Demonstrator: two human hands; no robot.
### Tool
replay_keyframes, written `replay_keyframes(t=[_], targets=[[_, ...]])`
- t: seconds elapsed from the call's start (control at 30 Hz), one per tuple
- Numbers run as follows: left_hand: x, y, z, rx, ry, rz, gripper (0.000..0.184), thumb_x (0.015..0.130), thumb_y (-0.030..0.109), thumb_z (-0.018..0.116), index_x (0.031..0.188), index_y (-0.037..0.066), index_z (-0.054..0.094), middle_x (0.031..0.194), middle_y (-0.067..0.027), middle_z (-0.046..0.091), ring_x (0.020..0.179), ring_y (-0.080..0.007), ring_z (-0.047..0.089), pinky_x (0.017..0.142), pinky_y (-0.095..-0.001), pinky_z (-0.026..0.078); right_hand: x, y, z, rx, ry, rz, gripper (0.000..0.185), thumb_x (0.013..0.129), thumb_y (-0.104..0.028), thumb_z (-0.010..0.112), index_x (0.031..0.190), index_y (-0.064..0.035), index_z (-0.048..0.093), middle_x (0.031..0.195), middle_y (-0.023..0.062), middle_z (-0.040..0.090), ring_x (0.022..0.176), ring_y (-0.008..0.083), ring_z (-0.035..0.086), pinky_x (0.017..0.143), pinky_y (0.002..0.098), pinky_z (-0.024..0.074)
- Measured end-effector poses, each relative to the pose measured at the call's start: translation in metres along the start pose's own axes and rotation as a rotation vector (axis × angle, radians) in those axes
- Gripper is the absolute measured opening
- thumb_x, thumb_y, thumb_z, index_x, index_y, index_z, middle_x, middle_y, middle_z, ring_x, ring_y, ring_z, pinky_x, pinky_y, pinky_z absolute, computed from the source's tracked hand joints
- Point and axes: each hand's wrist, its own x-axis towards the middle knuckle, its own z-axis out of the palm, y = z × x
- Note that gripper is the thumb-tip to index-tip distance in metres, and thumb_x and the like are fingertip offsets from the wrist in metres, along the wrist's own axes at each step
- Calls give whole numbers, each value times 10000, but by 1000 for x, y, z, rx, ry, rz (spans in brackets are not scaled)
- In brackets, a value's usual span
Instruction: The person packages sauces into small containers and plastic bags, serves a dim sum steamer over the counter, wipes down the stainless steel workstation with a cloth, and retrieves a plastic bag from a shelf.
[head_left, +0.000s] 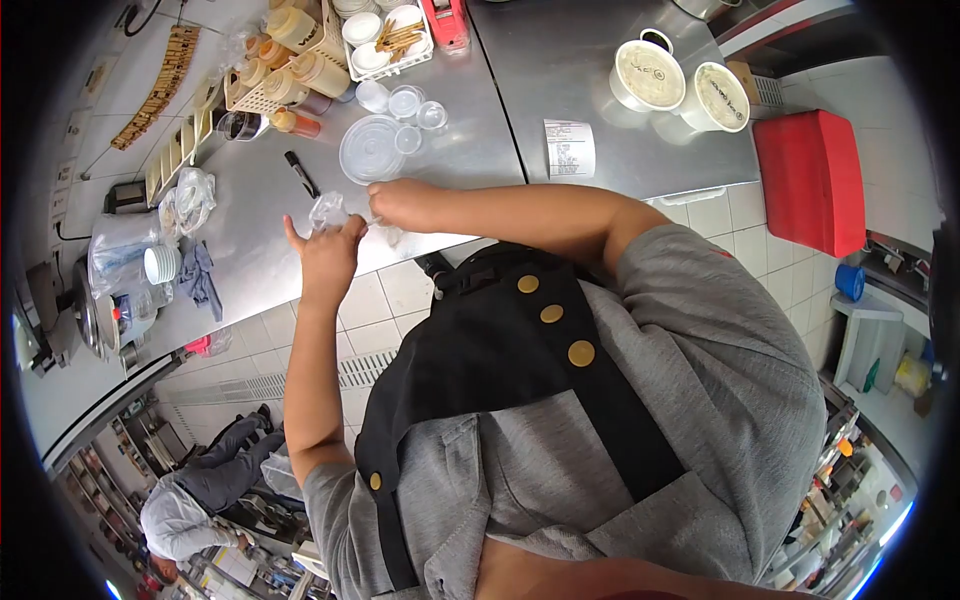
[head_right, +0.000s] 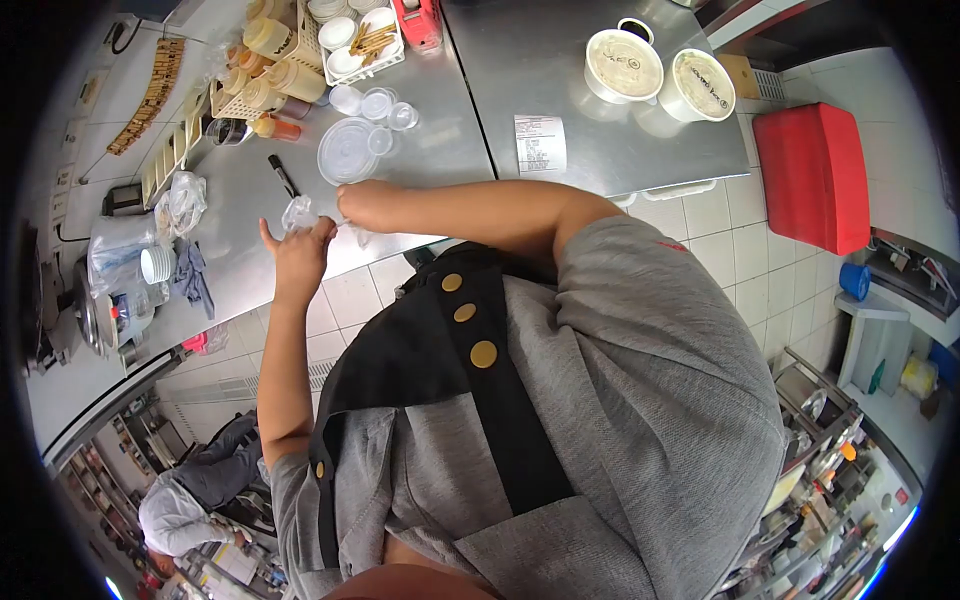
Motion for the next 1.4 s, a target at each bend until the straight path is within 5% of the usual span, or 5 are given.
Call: replay_keyframes(t=[0.53, 0.7, 0.87, 1.0, 1.4], targets=[[-18, -49, 45, -60, 706, 70, 176, 794, 75, 698, 926, 159, 616, 1342, -121, 561, 1283, -273, 523, 1049, -581, 335, -34, -57, -55, 136, -5, -291, 153, 872, -140, 665, 928, 1, 641, 986, 141, 603, 927, 326, 639, 810, 442, 519], [38, 70, 36, -1874, 962, -289, 146, 917, 116, 613, 1017, 18, 654, 1272, -157, 597, 1070, -259, 632, 953, -395, 462, 13, -99, -65, 502, 155, -97, 128, 888, -167, 670, 893, -39, 664, 938, 113, 643, 916, 327, 651, 785, 439, 522], [20, 63, 17, -1228, 319, -617, 181, 996, 144, 563, 953, 5, 670, 874, -109, 700, 763, -219, 654, 653, -373, 514, 24, -45, -62, -6, 305, 129, 129, 857, -186, 675, 845, -58, 687, 882, 107, 671, 876, 323, 664, 746, 448, 530], [6, 45, -23, -307, 628, -138, 106, 899, 92, 703, 899, -5, 662, 975, -136, 676, 801, -319, 639, 674, -377, 511, 10, -36, -67, -70, 114, 125, 138, 811, -188, 703, 762, -60, 695, 825, 131, 673, 807, 358, 667, 702, 475, 531], [-12, 22, -102, -1054, 576, -208, 116, 916, 123, 713, 895, 22, 660, 961, -85, 678, 842, -146, 607, 716, -267, 466, -20, -89, -160, 472, 225, -89, 243, 794, -235, 831, 878, -58, 687, 753, 33, 614, 566, 142, 509, 530, 320, 403]])
